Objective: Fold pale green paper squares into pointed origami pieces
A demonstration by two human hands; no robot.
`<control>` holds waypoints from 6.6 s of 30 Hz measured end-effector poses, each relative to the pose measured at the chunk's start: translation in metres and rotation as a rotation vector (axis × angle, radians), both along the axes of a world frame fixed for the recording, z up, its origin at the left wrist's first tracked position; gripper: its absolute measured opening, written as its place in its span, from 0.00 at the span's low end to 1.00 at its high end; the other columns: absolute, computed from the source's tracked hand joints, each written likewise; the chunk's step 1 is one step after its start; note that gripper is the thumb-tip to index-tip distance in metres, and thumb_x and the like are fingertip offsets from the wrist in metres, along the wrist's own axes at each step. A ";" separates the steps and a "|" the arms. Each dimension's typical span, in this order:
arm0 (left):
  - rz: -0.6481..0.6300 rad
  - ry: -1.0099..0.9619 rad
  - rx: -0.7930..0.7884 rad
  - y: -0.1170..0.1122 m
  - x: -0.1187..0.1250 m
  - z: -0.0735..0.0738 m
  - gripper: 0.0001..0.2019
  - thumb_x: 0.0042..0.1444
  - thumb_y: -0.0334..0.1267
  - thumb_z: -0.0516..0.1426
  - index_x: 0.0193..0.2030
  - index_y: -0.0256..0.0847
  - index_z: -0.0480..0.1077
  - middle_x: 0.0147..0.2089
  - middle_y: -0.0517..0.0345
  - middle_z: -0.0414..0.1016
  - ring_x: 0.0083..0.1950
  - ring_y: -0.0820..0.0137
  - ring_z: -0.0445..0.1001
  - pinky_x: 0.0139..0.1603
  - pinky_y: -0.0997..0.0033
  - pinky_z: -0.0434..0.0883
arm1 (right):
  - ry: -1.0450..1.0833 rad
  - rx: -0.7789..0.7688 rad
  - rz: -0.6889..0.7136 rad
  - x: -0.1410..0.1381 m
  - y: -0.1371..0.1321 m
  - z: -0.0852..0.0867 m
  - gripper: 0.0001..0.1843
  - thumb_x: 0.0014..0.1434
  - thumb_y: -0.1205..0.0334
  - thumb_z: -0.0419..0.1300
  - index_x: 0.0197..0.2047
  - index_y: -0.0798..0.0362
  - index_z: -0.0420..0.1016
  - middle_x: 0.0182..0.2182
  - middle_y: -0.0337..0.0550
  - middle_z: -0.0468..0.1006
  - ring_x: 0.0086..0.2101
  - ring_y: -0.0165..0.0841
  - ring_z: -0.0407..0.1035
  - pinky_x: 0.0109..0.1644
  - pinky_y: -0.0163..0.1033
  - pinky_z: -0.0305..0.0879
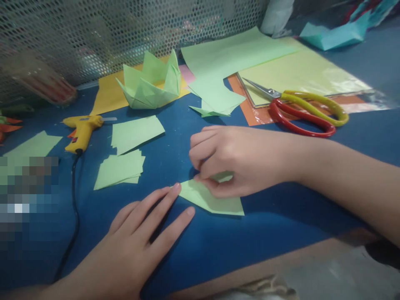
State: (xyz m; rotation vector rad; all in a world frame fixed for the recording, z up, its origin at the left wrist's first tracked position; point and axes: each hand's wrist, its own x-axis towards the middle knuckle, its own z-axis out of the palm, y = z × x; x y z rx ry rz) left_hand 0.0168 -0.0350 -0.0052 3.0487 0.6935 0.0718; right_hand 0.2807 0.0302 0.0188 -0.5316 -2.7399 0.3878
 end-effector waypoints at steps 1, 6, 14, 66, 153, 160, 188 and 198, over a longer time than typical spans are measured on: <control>0.000 -0.004 -0.009 0.000 0.000 0.000 0.41 0.57 0.62 0.51 0.70 0.37 0.50 0.70 0.35 0.52 0.68 0.50 0.51 0.58 0.57 0.59 | -0.007 0.008 -0.010 0.002 0.001 0.001 0.16 0.63 0.69 0.52 0.26 0.54 0.74 0.26 0.42 0.73 0.32 0.30 0.63 0.41 0.41 0.64; 0.007 -0.029 -0.005 -0.001 -0.001 -0.002 0.44 0.53 0.66 0.51 0.69 0.38 0.52 0.70 0.37 0.52 0.70 0.48 0.46 0.61 0.53 0.57 | 0.054 0.070 -0.055 0.008 0.007 0.001 0.18 0.64 0.70 0.51 0.22 0.54 0.69 0.21 0.39 0.69 0.29 0.28 0.62 0.38 0.39 0.64; 0.060 0.031 0.211 -0.014 -0.004 0.008 0.34 0.63 0.53 0.48 0.67 0.26 0.54 0.62 0.37 0.66 0.56 0.56 0.64 0.52 0.66 0.65 | 0.155 0.152 -0.141 0.002 0.004 -0.002 0.16 0.64 0.60 0.57 0.24 0.53 0.66 0.20 0.39 0.69 0.26 0.29 0.61 0.32 0.38 0.60; 0.058 -0.115 0.426 -0.026 -0.001 -0.012 0.39 0.67 0.58 0.34 0.56 0.21 0.68 0.57 0.33 0.71 0.55 0.54 0.69 0.50 0.62 0.64 | 0.121 0.262 0.133 -0.027 -0.026 -0.016 0.13 0.65 0.69 0.51 0.42 0.58 0.77 0.44 0.47 0.82 0.48 0.33 0.73 0.56 0.38 0.67; -0.101 -0.261 0.286 -0.023 0.004 -0.005 0.15 0.70 0.34 0.46 0.54 0.45 0.73 0.54 0.59 0.76 0.56 0.68 0.72 0.46 0.74 0.71 | 0.403 -0.563 -0.697 -0.044 -0.045 -0.005 0.10 0.58 0.56 0.60 0.42 0.50 0.71 0.32 0.39 0.78 0.30 0.31 0.74 0.37 0.36 0.74; -0.050 -0.298 0.299 -0.027 0.006 -0.017 0.13 0.68 0.40 0.50 0.54 0.55 0.72 0.59 0.70 0.72 0.60 0.64 0.68 0.51 0.67 0.71 | 0.276 -0.300 -0.730 -0.044 -0.042 -0.012 0.12 0.56 0.59 0.63 0.45 0.49 0.72 0.36 0.37 0.79 0.33 0.29 0.72 0.37 0.33 0.72; -0.076 -0.288 0.243 -0.028 0.004 -0.020 0.14 0.68 0.43 0.49 0.56 0.56 0.70 0.63 0.65 0.68 0.60 0.66 0.67 0.49 0.67 0.69 | 0.271 -0.030 -0.457 -0.049 -0.045 -0.022 0.08 0.61 0.73 0.56 0.40 0.50 0.68 0.35 0.34 0.79 0.32 0.22 0.75 0.35 0.23 0.71; -0.040 -0.186 0.207 -0.020 0.003 -0.002 0.17 0.68 0.39 0.47 0.57 0.40 0.70 0.57 0.60 0.73 0.56 0.65 0.71 0.50 0.70 0.70 | 0.216 0.000 -0.142 -0.038 -0.034 -0.020 0.09 0.66 0.71 0.51 0.45 0.55 0.70 0.39 0.45 0.80 0.43 0.31 0.75 0.45 0.34 0.74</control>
